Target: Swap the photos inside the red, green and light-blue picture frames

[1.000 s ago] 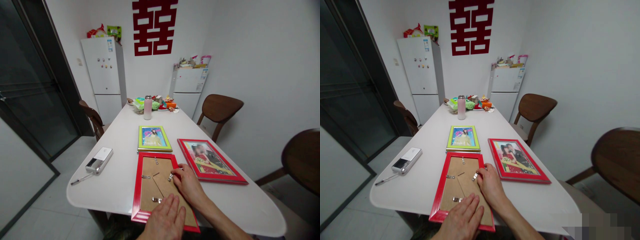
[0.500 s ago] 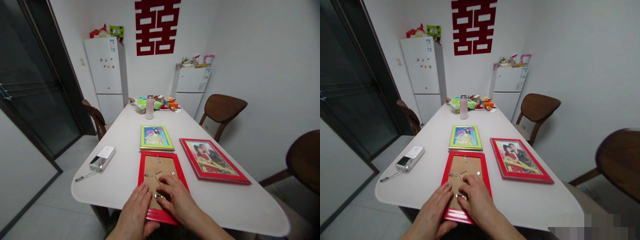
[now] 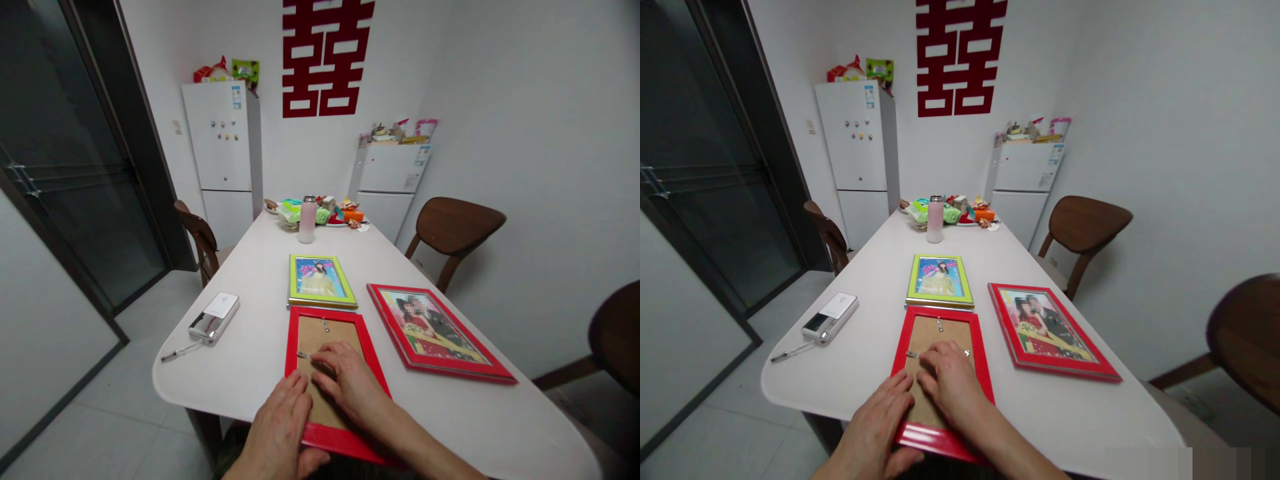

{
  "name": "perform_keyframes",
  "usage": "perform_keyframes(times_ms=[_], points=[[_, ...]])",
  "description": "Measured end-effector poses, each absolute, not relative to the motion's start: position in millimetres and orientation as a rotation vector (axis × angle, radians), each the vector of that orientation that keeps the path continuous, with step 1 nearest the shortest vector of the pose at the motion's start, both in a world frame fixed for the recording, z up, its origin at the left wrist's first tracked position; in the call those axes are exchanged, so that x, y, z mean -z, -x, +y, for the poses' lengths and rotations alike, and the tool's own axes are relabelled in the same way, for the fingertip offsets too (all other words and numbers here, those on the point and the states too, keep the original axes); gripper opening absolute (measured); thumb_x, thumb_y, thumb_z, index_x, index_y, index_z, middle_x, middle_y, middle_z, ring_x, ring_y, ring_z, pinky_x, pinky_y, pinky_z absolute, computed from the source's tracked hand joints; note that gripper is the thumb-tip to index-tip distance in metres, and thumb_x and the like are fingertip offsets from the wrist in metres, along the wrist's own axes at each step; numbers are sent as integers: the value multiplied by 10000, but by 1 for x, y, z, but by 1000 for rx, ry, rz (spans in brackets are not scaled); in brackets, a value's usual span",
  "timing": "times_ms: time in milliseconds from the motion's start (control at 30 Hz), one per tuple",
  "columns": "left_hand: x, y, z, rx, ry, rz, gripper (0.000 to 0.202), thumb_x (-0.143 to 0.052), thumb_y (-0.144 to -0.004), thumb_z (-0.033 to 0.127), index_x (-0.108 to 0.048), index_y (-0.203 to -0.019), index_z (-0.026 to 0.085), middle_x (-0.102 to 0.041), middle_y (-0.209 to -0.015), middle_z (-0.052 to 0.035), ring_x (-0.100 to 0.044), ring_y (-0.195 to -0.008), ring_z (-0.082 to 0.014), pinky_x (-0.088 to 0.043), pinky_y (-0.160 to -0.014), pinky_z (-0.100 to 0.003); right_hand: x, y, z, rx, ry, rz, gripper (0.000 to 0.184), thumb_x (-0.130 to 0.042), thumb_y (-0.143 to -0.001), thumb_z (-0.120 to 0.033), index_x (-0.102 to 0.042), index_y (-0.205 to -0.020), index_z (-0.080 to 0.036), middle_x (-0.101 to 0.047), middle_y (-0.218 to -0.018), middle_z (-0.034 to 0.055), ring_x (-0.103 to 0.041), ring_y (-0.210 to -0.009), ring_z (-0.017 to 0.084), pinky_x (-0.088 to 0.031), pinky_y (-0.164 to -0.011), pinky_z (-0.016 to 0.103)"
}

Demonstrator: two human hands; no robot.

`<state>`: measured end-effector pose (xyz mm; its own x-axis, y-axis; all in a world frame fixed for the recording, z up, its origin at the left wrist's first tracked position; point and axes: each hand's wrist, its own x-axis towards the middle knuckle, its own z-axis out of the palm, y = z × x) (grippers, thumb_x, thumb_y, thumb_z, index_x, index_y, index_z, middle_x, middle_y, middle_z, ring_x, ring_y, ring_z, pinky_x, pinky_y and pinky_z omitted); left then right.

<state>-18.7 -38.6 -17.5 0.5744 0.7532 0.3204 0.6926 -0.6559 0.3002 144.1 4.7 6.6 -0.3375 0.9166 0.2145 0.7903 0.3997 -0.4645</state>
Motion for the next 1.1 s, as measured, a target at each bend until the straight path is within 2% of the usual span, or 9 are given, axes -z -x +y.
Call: perform_keyframes(times_ms=[200, 400, 633, 800, 933, 1100], points=[[16, 15, -40, -632, -2636, 1237, 505, -701, -551, 346, -525, -968, 121, -511, -1151, -166, -424, -1099, -285, -400, -884, -415, -3, -124, 27, -289, 1506, -2272, 179, -461, -762, -232, -635, -773, -192, -573, -766, 44, -500, -776, 157, -354, -707, 256], [18, 16, -39, -634, -2643, 1227, 519, -708, -539, 363, -533, -958, 111, -520, -1139, -171, -430, -1092, -290, -405, -880, -406, 3, -130, 37, -220, 1555, -2233, 196, -443, -774, -261, -620, -764, -176, -568, -774, 50, -499, -763, 152, -348, -691, 243], [22, 17, -36, -672, -2627, 1184, 500, -676, -575, 371, -519, -982, 128, -506, -1159, -160, -410, -1111, -282, -395, -892, -405, 10, -159, 61, -91, 1746, -2093, 236, -418, -773, -232, -623, -828, -128, -556, -813, 98, -485, -781, 190, -342, -718, 289], [22, 14, -35, -698, -2655, 1161, 477, -664, -592, 335, -508, -992, 128, -506, -1158, -162, -417, -1107, -277, -394, -892, -408, 14, -160, 68, -63, 1777, -2060, 266, -421, -771, -228, -615, -944, -173, -551, -855, 92, -468, -834, 205, -338, -740, 305], [24, 14, -33, -675, -2696, 1156, 496, -671, -585, 354, -514, -989, 113, -510, -1149, -173, -419, -1103, -283, -404, -881, -402, 8, -160, 62, -77, 1751, -2068, 268, -419, -770, -228, -606, -953, -173, -560, -860, 85, -475, -828, 195, -349, -734, 296], [25, 15, -31, -674, -2738, 1138, 532, -680, -569, 382, -522, -991, 99, -518, -1137, -177, -441, -1081, -290, -420, -866, -397, -5, -174, 27, -145, 1672, -2104, 298, -417, -770, -301, -587, -971, -162, -551, -950, 92, -478, -873, 192, -356, -767, 293]])
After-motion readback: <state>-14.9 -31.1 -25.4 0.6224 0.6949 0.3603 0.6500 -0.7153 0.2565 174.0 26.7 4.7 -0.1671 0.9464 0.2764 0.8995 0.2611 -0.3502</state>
